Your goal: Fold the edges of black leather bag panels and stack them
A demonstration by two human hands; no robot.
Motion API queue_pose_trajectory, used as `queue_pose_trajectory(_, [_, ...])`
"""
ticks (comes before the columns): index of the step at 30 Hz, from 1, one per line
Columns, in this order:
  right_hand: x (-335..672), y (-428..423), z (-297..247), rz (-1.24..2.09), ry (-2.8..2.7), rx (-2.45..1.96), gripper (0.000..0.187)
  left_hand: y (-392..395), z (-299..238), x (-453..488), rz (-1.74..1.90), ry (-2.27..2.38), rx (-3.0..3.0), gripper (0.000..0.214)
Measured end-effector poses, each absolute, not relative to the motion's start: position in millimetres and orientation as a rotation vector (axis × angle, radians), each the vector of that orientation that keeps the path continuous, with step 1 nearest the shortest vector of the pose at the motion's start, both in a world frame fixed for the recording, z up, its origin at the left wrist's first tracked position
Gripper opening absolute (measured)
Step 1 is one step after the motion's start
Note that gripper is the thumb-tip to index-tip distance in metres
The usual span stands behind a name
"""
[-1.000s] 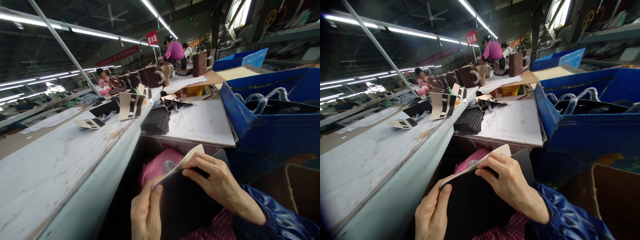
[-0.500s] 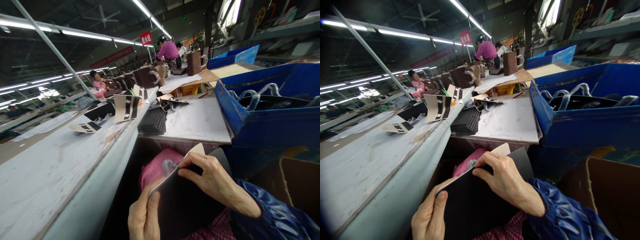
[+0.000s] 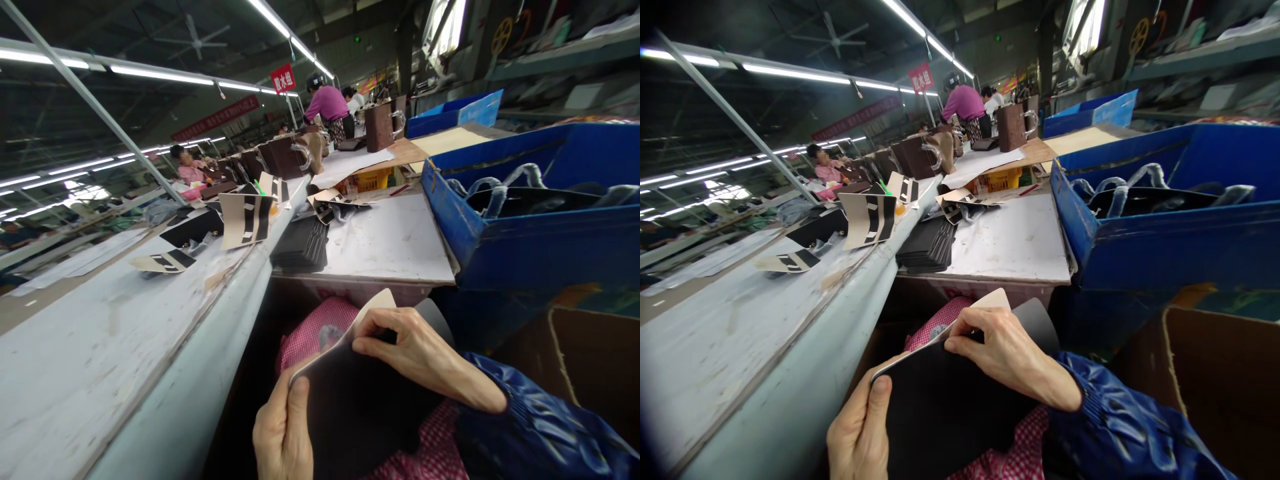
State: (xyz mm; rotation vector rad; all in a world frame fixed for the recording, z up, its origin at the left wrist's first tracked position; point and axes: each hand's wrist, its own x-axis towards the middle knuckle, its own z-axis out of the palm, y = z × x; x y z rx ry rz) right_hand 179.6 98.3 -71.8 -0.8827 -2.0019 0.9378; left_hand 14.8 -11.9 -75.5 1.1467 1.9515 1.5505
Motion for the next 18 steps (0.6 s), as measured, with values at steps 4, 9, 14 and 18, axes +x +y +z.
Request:
queue_pose_trajectory(4, [179.9, 96.7, -69.1, 0.983, -2.003, -0.898, 0.011, -13.2, -76.5, 15.2, 1.569, 1.948, 1.122, 0.048])
queue_pose_trajectory(9, [178.5, 97.8, -73.5, 0.825, -2.035, -0.894, 0.01, -15.3, -73.4, 18.3, 1.606, 1.894, 1.111, 0.046])
queue_pose_trajectory(14, [175.8, 100.8, -74.6, 0.656, -2.087, -0.909, 0.009, -14.5, -72.5, 15.1, 1.569, 1.907, 1.142, 0.046])
queue_pose_trajectory(18, [174.8, 102.1, -70.6, 0.753, -2.148, -0.946, 0.009, -12.0, -73.0, 10.8, 1.525, 1.908, 1.09, 0.05])
